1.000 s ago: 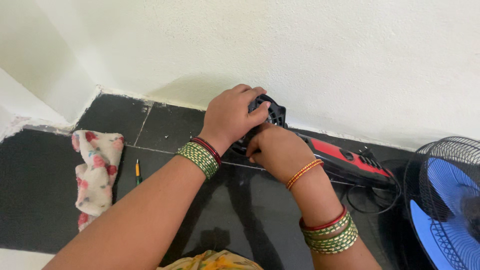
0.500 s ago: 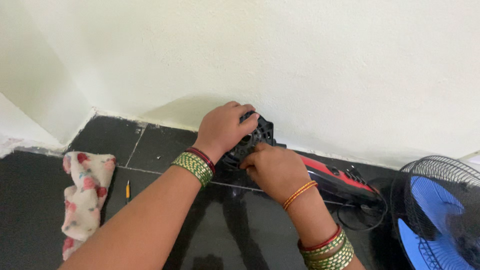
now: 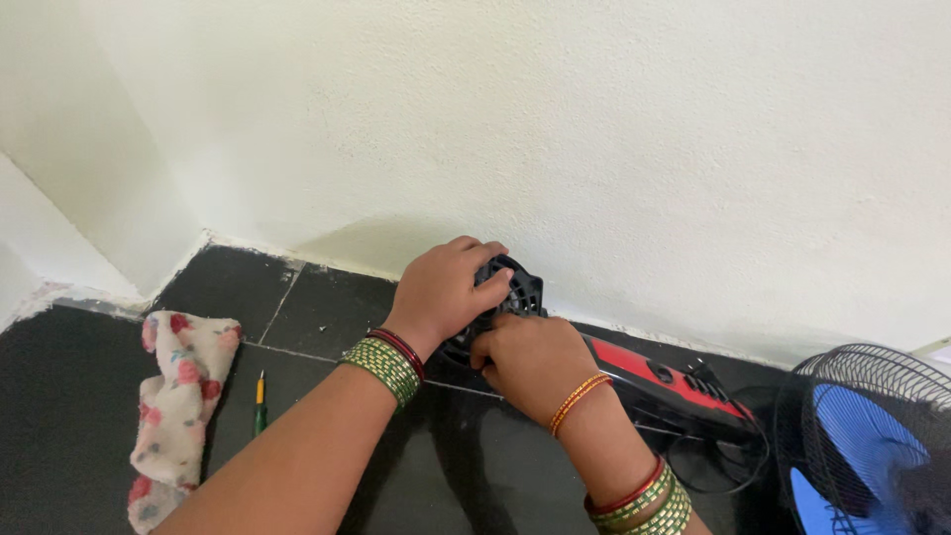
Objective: The person assembles a small electric fan by attaching the front grille to the fan housing using a screwdriver. They align the grille, insert screws, and tighten them to secure the component.
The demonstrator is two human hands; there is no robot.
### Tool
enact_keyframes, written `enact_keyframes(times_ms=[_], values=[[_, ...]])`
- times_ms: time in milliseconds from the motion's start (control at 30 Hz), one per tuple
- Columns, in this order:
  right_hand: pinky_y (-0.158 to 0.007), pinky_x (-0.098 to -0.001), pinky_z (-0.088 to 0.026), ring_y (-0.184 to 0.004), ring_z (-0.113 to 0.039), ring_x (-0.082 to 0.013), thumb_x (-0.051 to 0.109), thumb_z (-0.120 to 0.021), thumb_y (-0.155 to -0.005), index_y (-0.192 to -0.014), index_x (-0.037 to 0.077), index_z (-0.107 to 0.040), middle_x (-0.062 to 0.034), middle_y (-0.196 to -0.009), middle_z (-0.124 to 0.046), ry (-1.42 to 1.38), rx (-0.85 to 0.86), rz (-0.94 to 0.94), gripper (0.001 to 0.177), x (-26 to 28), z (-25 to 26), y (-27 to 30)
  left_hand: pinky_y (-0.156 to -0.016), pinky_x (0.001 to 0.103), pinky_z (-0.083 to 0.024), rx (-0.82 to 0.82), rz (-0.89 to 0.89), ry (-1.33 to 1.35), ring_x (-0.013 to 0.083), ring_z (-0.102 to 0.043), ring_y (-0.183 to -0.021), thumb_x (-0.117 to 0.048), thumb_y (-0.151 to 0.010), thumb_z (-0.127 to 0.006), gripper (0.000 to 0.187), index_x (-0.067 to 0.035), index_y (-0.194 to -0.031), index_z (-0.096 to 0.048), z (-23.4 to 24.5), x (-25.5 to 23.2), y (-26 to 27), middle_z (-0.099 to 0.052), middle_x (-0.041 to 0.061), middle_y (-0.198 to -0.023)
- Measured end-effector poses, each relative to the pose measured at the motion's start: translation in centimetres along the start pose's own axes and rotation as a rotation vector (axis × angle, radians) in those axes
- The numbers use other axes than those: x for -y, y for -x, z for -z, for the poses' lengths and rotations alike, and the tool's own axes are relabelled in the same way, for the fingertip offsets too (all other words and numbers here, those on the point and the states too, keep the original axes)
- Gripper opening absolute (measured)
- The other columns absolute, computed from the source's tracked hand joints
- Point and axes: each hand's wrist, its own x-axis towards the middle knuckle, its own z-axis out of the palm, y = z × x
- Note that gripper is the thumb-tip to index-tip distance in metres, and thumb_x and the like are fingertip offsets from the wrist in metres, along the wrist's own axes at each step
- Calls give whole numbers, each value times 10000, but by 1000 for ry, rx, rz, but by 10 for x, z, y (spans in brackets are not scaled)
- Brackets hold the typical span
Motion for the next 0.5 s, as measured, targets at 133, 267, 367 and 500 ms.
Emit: enact_keyframes(times_ms=[133, 267, 367, 500], values=[[-752, -410, -562, -860, -709, -251, 223, -700, -849, -884, 214, -780, -10, -986, -717, -14, 1, 19, 88, -2, -3, 1, -806, 433, -555, -15, -8, 4, 312, -698, -955, -424, -893, -615, 403, -152, -1152, -762, 1, -1, 2, -736, 88, -1072], [-784, -411, -552, -904, -697, -258, 222, -732, -822, -900, 188, -772, -28, -1004, -710, -44, 19, 46, 93, -3, -3, 2, -804, 429, -556, -8, -2, 0, 308, -700, -954, -431, -895, -612, 414, -147, -1155, -763, 1, -2, 2, -739, 91, -1075], [-802, -401, -549, -921, -692, -252, 212, -738, -823, -900, 167, -763, -30, -1011, -704, -73, 34, 37, 93, -5, -2, 0, -794, 419, -560, 11, 12, -7, 295, -706, -943, -439, -897, -606, 427, -142, -1164, -758, 1, -2, 0, -741, 89, -1076], [-807, -401, -545, -926, -689, -253, 194, -735, -813, -871, 153, -770, -32, -993, -709, -133, -8, 73, 79, -11, -3, -1, -785, 414, -561, 22, 24, -13, 289, -708, -933, -443, -902, -602, 430, -142, -1167, -758, 1, -2, -2, -743, 87, -1069]])
